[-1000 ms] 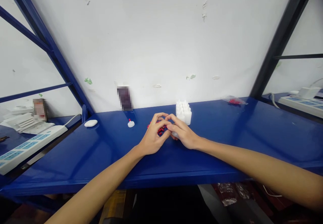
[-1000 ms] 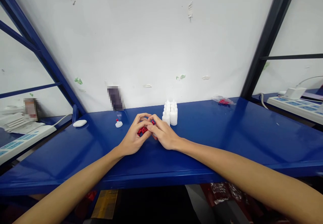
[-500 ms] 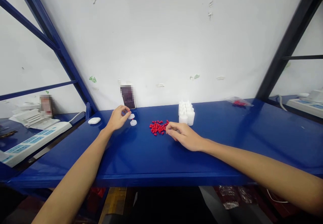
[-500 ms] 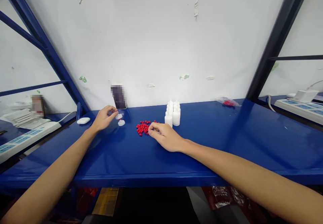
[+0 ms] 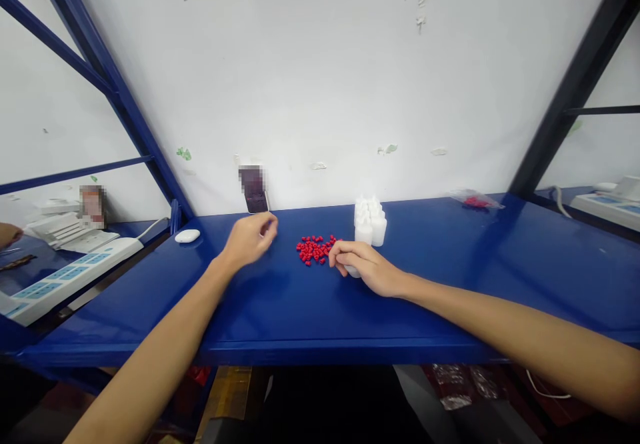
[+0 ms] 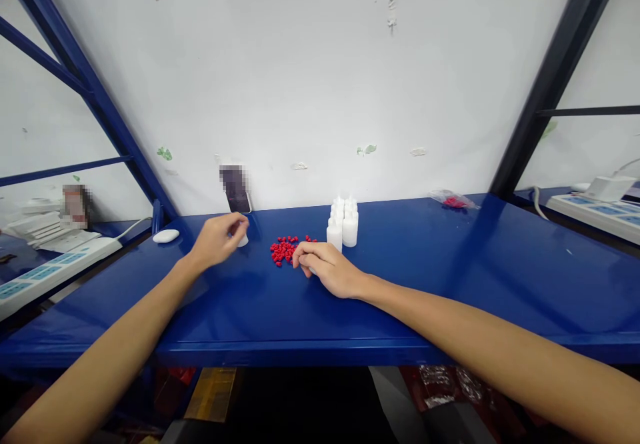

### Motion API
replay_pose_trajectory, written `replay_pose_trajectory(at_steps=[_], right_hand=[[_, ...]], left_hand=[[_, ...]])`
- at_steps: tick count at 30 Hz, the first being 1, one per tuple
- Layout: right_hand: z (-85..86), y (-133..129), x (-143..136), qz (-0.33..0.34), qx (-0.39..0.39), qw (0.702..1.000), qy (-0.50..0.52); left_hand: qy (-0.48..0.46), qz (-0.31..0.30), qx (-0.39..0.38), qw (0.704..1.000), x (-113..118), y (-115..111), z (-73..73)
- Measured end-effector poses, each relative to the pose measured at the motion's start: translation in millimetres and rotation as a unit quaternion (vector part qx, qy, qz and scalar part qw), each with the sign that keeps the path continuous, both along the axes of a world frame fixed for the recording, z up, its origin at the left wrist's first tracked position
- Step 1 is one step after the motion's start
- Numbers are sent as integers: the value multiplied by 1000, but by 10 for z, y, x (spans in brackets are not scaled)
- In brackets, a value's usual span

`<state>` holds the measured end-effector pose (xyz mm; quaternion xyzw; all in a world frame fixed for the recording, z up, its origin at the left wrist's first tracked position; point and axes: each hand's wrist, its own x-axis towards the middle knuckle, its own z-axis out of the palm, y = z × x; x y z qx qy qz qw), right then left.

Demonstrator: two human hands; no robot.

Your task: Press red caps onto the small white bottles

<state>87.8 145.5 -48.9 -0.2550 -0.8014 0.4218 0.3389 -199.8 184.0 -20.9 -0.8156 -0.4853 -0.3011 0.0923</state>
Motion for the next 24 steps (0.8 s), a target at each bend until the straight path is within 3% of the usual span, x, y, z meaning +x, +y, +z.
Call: replay_pose_trajectory(at_steps=[3, 6, 14, 19, 24], right_hand=[[3, 8, 1, 46, -12, 999, 26], [18, -3, -7, 36, -20, 999, 11], [45, -47, -25, 4, 8, 999, -43], [23, -11, -5, -37, 56, 997, -27], [1, -5, 4, -53, -15, 999, 2]], left_hand=[[76, -108, -37, 991, 376, -178, -23], [101, -160, -82, 979, 559, -279, -31], [54, -159, -197, 966, 386, -292, 23], [42, -179, -204, 962, 442, -290, -13], [-25, -217, -150, 964, 596, -335, -49]])
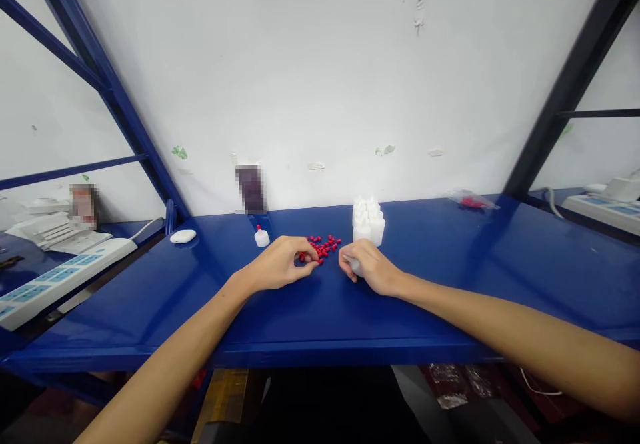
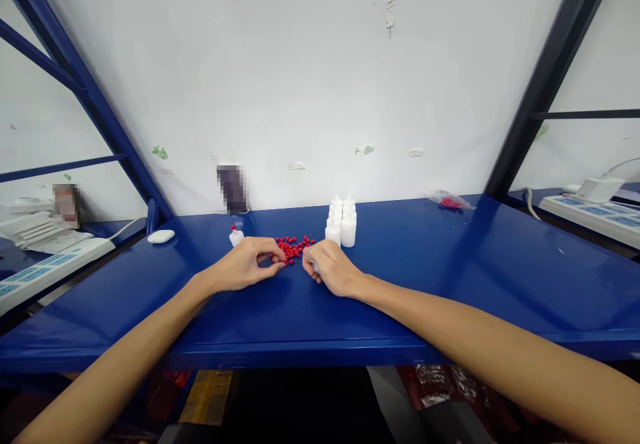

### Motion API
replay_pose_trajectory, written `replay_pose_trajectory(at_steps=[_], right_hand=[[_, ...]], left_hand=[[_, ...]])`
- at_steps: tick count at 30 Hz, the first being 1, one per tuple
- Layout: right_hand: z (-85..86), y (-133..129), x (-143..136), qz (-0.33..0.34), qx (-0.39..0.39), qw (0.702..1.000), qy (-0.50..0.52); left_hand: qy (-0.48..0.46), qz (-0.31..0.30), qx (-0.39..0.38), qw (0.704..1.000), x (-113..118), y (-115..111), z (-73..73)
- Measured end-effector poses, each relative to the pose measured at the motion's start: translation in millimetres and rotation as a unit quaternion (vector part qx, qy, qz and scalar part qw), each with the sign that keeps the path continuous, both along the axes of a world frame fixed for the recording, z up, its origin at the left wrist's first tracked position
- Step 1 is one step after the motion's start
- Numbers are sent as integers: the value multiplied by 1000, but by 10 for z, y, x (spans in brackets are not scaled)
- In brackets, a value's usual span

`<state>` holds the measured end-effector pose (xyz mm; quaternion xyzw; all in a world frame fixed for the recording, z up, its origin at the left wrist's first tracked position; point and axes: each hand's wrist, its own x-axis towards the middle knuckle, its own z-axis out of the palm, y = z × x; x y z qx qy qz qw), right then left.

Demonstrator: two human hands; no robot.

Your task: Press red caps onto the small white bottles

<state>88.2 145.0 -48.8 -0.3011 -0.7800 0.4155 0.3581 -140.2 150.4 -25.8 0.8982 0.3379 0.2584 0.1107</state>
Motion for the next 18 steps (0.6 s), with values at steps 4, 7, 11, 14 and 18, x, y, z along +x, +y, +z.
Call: replay_pose_trajectory(at_steps=[4, 7, 11, 14, 18], right_hand=[[1, -8, -20, -29, -24, 999, 22], [-5, -2, -39, -38, -7, 999, 29], [-13, 7, -44, -59, 39, 997, 6], [-5, 7, -26, -60, 65, 996, 6], [13, 2, 2, -47, 119, 992, -23]], left_hand=[[-106, 20, 56, 993, 137, -46, -33], [-152, 31, 74, 985, 214, -89, -63], [-176, 13, 76, 981, 299, -132, -83], [-199, -4, 34, 979, 354, -134, -89], [-202, -10, 33, 979, 398, -116, -107]])
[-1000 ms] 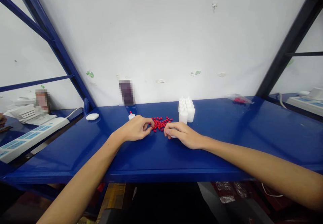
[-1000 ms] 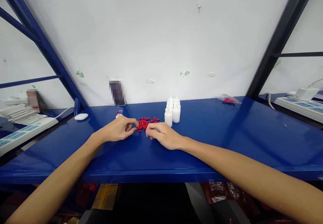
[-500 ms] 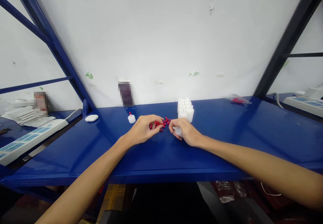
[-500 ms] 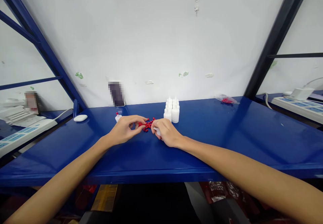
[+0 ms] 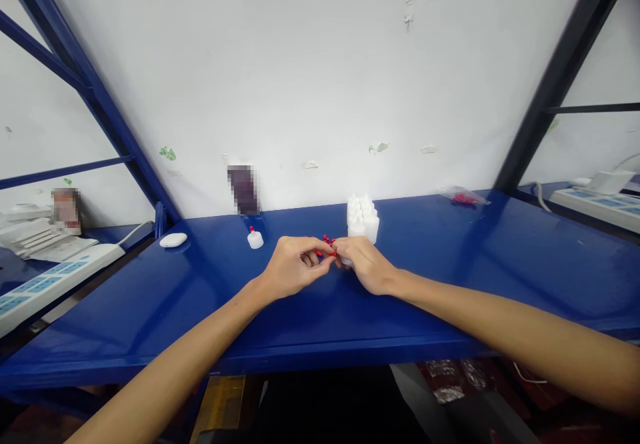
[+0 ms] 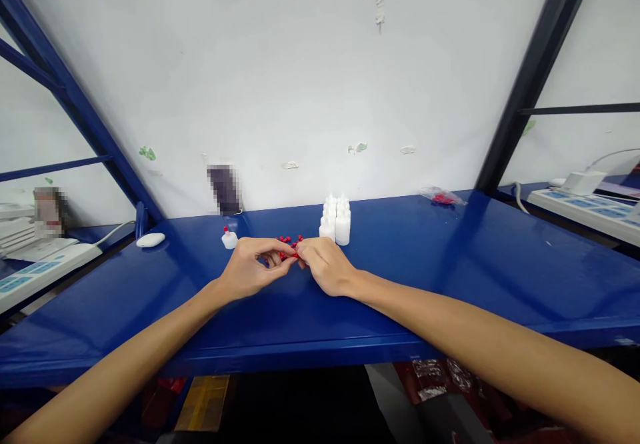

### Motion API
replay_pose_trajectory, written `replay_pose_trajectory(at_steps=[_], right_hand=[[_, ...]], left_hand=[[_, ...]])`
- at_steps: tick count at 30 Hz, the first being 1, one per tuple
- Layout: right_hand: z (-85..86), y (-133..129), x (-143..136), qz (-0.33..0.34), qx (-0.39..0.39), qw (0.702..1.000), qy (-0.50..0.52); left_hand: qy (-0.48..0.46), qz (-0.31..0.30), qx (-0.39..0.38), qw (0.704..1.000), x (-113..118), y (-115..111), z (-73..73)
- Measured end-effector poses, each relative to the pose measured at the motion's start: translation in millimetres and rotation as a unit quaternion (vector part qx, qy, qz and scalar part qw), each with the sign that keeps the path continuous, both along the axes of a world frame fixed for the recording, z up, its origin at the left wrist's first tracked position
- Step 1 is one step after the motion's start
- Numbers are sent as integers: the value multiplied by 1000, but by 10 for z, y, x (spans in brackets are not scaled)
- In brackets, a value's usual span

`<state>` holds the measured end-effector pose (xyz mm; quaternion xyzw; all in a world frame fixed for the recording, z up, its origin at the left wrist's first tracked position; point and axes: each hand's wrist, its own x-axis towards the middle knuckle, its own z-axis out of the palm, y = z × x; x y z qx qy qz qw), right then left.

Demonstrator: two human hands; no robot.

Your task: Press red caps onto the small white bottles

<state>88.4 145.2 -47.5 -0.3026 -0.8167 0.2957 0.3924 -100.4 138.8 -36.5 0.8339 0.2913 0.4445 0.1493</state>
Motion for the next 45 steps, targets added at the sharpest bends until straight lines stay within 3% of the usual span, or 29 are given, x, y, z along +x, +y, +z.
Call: replay_pose_trajectory(at_steps=[7, 11, 15, 19, 23, 26, 30, 33, 36, 39, 42, 45], right_hand=[[3, -30, -12, -31, 70, 991, -110], [7, -47, -27, -18, 74, 992, -100], [-1, -24, -10, -13, 12, 999, -37], [-6, 0, 2, 11, -69, 997, 45], [-9, -24, -17, 62, -87, 991, 84], [-19, -44, -33, 86, -82, 988, 96], [-28, -28, -35, 71, -87, 987, 110], [-27, 4, -26, 48, -97, 989, 100], [-31, 24, -24, 41, -86, 993, 70], [-29, 10, -26, 19, -78, 996, 36], [-4, -38, -10, -27, -41, 999, -9], [27, -85, 12, -1, 2, 998, -62]], left_hand=[[-5, -21, -45, 999, 5, -20, -14], [-18, -41, -124, 991, 32, -40, 16], [-48, -60, -168, 983, 121, 6, 35], [-68, -63, -156, 983, 180, 65, 14], [-44, -72, -141, 986, 145, 51, -13], [0, -56, -84, 995, 128, 17, -40], [42, -37, 20, 998, 114, 43, -63], [34, 17, 114, 993, -104, 177, 14], [46, 153, 206, 966, -598, 392, 159], [85, 286, 172, 939, -1139, 595, 238], [100, 318, 120, 935, -1449, 717, 193], [127, 311, 66, 940, -1513, 771, 105]])
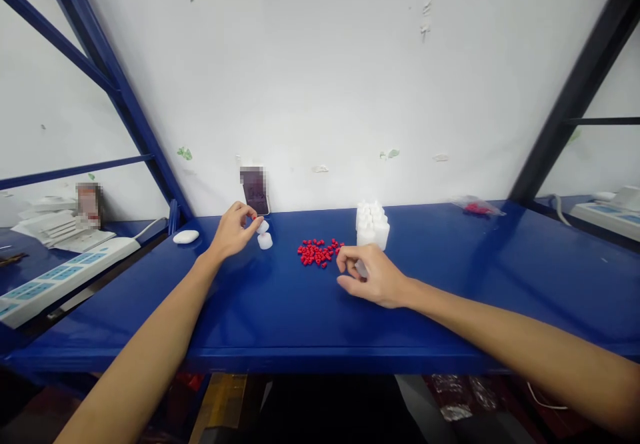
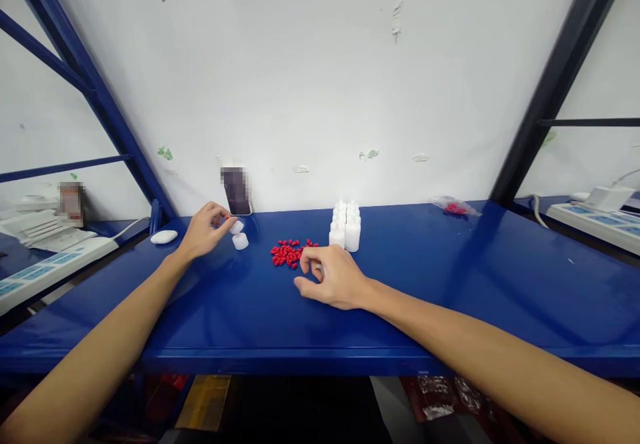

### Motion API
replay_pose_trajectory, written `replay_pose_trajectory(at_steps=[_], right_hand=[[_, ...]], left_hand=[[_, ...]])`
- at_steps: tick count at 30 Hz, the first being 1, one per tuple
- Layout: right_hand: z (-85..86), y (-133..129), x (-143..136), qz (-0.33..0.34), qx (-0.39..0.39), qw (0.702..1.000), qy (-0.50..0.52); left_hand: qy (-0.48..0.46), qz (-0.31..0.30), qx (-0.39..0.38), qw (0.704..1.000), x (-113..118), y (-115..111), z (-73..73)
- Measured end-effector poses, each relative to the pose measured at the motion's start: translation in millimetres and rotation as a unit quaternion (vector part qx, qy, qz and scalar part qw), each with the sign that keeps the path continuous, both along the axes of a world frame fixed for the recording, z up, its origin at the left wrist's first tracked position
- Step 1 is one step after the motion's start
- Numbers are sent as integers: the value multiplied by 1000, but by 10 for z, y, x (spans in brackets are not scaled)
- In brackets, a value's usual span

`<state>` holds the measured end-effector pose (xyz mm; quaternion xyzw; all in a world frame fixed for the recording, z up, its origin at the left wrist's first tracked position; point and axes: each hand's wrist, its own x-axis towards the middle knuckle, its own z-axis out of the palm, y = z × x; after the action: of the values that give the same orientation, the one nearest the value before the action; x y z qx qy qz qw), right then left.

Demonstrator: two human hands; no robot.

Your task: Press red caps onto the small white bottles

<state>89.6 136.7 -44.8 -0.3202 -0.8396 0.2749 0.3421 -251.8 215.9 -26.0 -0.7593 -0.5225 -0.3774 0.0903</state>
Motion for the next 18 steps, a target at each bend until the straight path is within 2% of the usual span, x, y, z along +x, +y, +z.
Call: replay_pose_trajectory(at_steps=[2, 4, 8, 10, 12, 14, 16, 18], right_hand=[[9, -10, 1, 12, 12, 999, -32], [4, 0, -12, -13, 17, 998, -67], [-37, 55, -38, -54, 17, 990, -129], [-60, 84, -38, -61, 34, 987, -144], [-79, 107, -30, -65, 67, 984, -150], [-94, 124, -22, -61, 89, 983, -146], [-101, 131, -17, -44, 86, 987, -132], [-100, 124, -20, -20, 79, 990, -112]], left_hand=[[20, 2, -38, 999, 12, 8, -31], [21, 9, -48, 999, 38, -16, -24], [-11, 10, 49, 999, 229, -204, 72], [28, -39, 76, 996, 442, -344, 105], [109, -130, 42, 985, 703, -472, 94], [205, -196, 9, 959, 942, -556, 44], [278, -221, -7, 935, 1097, -588, -24], [315, -225, -16, 922, 1151, -584, -88]])
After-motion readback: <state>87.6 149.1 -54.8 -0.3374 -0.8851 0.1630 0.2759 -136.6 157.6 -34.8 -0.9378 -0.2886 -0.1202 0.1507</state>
